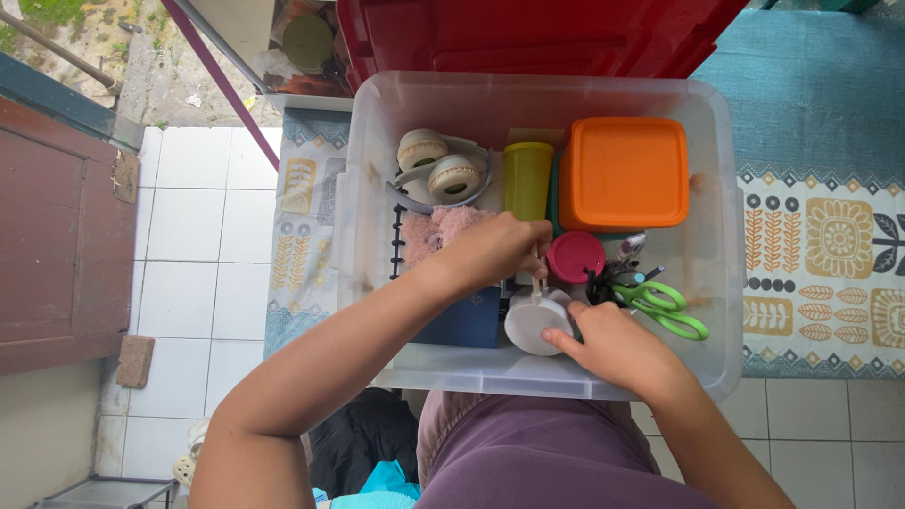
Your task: The person sorts through a clear plastic storage bin on a table, lifting out containers, a plush toy, a book, headphones and a notebook and placing them on the table. They close and clip the red lid, carry the box a short distance, then reopen it and continue removing items one at a time.
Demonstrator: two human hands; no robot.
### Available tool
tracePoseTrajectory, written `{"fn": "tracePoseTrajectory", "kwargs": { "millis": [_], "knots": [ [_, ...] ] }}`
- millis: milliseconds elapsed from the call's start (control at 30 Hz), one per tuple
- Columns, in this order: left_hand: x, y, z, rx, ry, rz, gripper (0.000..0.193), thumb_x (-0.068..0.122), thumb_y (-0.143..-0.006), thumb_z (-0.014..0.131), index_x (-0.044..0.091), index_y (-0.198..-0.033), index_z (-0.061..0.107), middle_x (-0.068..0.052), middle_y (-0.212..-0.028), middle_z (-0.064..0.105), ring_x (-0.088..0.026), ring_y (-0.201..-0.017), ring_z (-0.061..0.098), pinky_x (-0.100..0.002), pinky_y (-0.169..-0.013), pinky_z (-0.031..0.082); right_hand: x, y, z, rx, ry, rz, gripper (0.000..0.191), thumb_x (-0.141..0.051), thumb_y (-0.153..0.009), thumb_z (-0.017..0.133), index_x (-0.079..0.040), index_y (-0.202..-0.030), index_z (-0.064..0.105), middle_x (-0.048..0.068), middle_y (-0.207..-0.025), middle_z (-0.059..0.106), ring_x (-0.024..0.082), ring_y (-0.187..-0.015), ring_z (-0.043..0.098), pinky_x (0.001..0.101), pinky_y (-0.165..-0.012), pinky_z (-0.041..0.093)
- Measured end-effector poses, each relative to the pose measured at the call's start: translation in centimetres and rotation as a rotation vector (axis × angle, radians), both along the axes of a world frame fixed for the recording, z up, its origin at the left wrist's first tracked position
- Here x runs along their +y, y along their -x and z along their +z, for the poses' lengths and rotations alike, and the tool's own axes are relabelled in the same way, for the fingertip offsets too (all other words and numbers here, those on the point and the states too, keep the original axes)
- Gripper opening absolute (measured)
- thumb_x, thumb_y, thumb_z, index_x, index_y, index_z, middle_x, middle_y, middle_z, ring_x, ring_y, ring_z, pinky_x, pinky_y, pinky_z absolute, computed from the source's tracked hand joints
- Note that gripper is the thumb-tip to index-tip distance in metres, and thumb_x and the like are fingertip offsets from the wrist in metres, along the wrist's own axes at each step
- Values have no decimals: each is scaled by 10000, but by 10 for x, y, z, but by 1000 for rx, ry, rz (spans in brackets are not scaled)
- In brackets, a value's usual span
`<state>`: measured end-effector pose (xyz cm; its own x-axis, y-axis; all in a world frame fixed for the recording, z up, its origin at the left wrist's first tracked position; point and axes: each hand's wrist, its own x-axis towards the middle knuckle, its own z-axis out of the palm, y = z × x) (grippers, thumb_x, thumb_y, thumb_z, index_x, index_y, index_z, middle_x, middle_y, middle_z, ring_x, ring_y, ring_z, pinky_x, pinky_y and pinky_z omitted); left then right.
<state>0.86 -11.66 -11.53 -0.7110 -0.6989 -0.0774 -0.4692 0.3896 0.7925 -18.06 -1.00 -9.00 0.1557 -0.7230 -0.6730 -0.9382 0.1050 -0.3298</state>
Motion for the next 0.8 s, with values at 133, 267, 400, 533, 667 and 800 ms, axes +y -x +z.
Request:
{"fn": "tracePoseTrajectory", "kwargs": {
  "millis": [133,267,400,533,667,800],
  "knots": [
    [9,4,-5,-37,172,-19,308,285,-801,796,57,-953,654,-169,-765,719,-390,-789,719,-495,-698,541,2,2,-7,28,126,-64,540,-527,-916,628,-12,-1051,719,259,-834,737,427,-825,731,502,-776,581],
    [11,8,-6,-106,192,-26,345,342,-820,772,64,-980,643,-166,-759,722,-389,-776,718,-503,-678,541,7,0,-6,-51,373,-240,464,-460,-902,639,-10,-928,747,219,-780,744,404,-751,736,495,-713,578],
    [14,13,-5,-114,227,-17,363,382,-842,751,69,-985,635,-165,-762,720,-385,-765,721,-497,-666,549,6,2,-1,-161,284,-212,466,-472,-903,632,-22,-889,748,201,-741,738,369,-690,736,470,-683,575],
    [14,15,-5,-127,225,-32,369,392,-881,726,66,-1019,621,-167,-774,723,-388,-772,719,-500,-666,549,6,2,-1,-243,90,11,476,-492,-909,617,-38,-932,758,202,-820,747,383,-803,722,469,-755,562],
    [9,13,-6,-38,243,-102,331,339,-918,699,62,-1059,585,-146,-896,749,-385,-830,724,-496,-683,560,9,3,-4,-217,49,81,533,-533,-939,568,-32,-1012,736,219,-939,741,406,-960,682,486,-866,525],
    [8,13,-6,-74,249,-127,299,292,-941,673,61,-1098,565,-155,-971,744,-390,-859,726,-500,-700,569,10,6,-5,-204,-34,49,550,-555,-938,534,-58,-1070,729,219,-967,740,405,-996,683,478,-904,525]
  ]
}}
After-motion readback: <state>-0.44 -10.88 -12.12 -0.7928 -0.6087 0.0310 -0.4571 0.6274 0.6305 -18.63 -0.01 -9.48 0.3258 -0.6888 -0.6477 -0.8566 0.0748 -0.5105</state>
